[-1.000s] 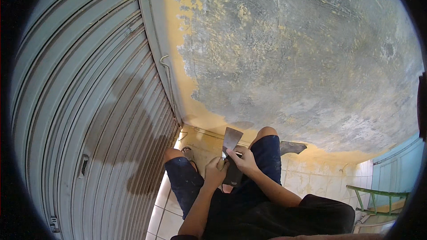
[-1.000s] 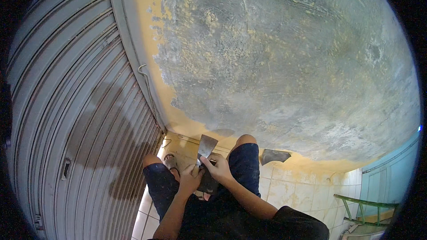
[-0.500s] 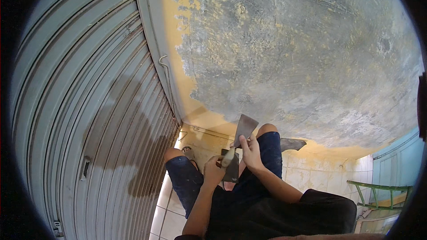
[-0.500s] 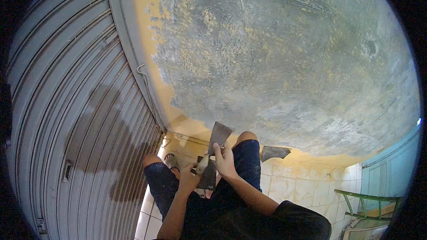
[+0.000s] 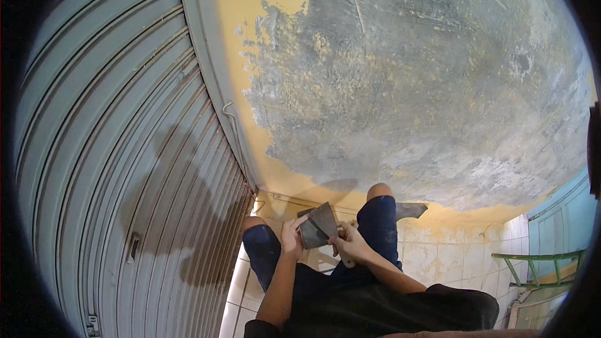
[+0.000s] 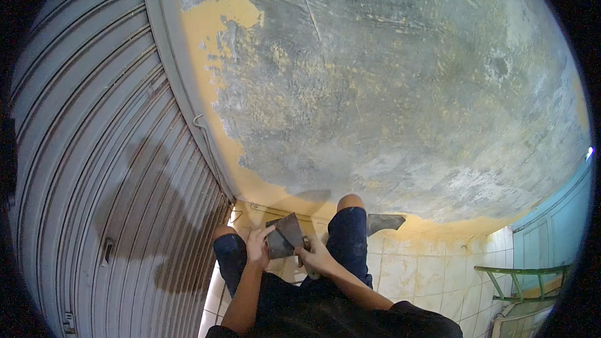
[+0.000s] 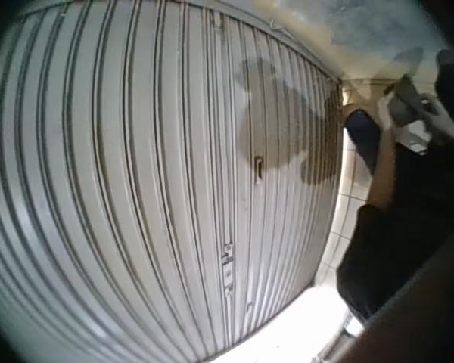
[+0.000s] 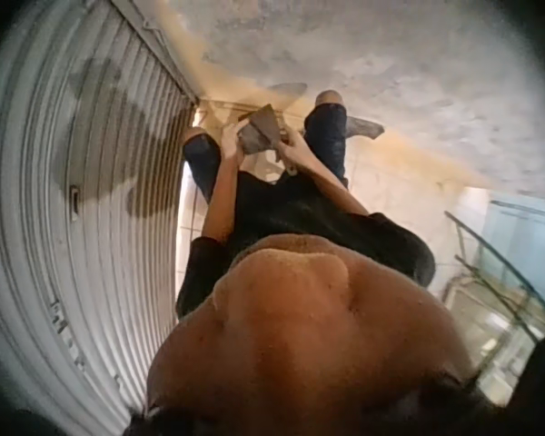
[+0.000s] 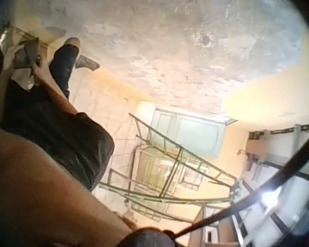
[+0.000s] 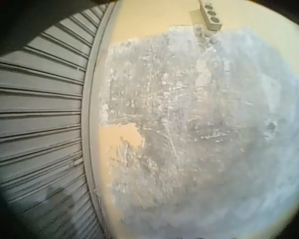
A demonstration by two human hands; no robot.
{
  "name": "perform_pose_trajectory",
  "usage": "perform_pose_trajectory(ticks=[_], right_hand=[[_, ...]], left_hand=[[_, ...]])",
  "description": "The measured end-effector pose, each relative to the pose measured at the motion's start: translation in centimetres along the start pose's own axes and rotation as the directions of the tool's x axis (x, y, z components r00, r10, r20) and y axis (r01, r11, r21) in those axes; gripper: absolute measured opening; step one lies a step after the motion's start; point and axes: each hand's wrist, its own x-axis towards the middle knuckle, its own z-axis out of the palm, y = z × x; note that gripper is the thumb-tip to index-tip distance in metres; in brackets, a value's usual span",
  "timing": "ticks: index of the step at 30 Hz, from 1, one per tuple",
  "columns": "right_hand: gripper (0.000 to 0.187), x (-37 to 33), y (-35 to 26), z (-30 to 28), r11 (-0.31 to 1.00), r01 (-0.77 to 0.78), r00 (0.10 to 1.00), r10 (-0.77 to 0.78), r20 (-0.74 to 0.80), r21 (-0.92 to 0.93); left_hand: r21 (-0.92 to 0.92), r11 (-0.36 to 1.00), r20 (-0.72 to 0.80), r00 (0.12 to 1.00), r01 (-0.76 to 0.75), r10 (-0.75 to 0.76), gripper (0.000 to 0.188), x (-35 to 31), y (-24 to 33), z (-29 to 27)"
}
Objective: The person scrapes paint and debris off a wall using a metal putty knife.
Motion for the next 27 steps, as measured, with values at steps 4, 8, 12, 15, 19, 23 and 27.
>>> perform_pose_trajectory(ticks=[4,8,12,15,19,23,27], right_hand=[[0.035,2.3,-1.6,-0.5,1.0,-0.006,0.985,0.011,0.175,-0.028],[0.042,6.8,-6.5,-1.7,0.994,0.074,0.949,-0.047,0.311,-0.076],[0.059,10.0,-15.2,-2.9,0.965,0.135,0.928,-0.044,0.369,-0.225],[0.063,10.4,-20.6,-3.3,0.971,0.019,0.915,0.079,0.396,-0.238],[0.062,9.9,-22.2,-3.2,0.969,-0.066,0.916,0.155,0.37,-0.24],[0.053,5.9,-25.8,-1.7,0.951,-0.306,0.921,0.286,0.265,0.035],[0.054,2.0,-31.9,-1.2,0.939,-0.344,0.934,0.341,0.106,0.018]], left_hand=[[-0.045,0.991,-0.145,0.981,0.124,-0.129,0.047,2.3,-0.5,1.3],[0.245,0.961,-0.006,0.991,0.13,-0.133,0.037,4.9,3.2,4.4],[0.153,0.983,0.209,0.969,0.103,-0.134,0.031,7.8,11.2,9.2],[0.247,0.967,0.213,0.97,0.062,-0.117,0.03,8.8,15.4,11.0],[0.386,0.92,0.042,0.995,0.063,-0.086,0.035,7.5,16.0,12.6],[0.209,0.967,-0.123,0.985,0.142,-0.118,0.04,5.0,15.6,16.3],[0.115,0.976,-0.193,0.968,0.186,-0.162,0.046,1.4,18.9,23.4]])
